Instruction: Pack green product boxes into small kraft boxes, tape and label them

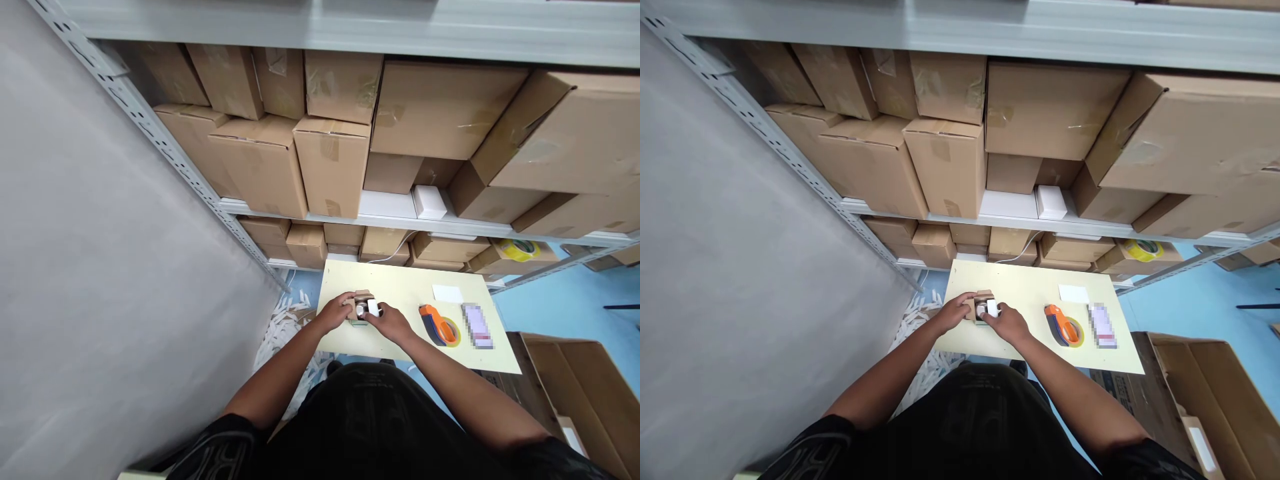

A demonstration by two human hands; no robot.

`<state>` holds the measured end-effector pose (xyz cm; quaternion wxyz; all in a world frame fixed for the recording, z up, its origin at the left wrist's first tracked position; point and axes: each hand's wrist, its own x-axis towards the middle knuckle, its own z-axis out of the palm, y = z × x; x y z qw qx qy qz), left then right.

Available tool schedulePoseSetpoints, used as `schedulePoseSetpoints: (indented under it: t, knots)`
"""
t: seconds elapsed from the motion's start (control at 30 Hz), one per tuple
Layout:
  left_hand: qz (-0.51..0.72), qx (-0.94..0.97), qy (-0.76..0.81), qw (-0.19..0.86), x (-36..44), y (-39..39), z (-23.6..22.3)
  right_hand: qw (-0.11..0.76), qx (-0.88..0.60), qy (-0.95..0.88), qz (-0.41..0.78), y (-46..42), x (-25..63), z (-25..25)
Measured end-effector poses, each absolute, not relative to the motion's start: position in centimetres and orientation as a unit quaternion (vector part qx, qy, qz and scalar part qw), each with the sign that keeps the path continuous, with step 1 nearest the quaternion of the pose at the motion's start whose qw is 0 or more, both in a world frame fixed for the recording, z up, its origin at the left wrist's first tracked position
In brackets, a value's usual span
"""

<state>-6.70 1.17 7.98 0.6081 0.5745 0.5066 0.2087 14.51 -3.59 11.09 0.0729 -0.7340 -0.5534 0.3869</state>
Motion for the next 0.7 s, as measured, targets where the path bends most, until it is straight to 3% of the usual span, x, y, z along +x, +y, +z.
schedulePoseSetpoints:
  t: [0.13, 0.23, 0.43, 0.7]
  knots:
    - [0.259, 0.602, 0.509, 0.558, -6.2, 0.1, 6.6, 0.047, -0.743, -0.563, 0.359, -3.3, 13.8, 10.9]
    - [0.297, 0.645, 0.533, 0.46, -5.6, -0.8, 6.6, 0.075, -0.735, -0.563, 0.37, -3.0, 14.1, 10.4]
    - [0.329, 0.72, 0.571, 0.22, -4.4, -2.3, 8.3, 0.21, -0.651, -0.441, 0.58, -3.2, 16.4, 8.8]
    - [0.268, 0.721, 0.596, 0.232, -2.5, -3.4, 10.6, 0.265, -0.617, -0.401, 0.623, -3.4, 17.8, 6.6]
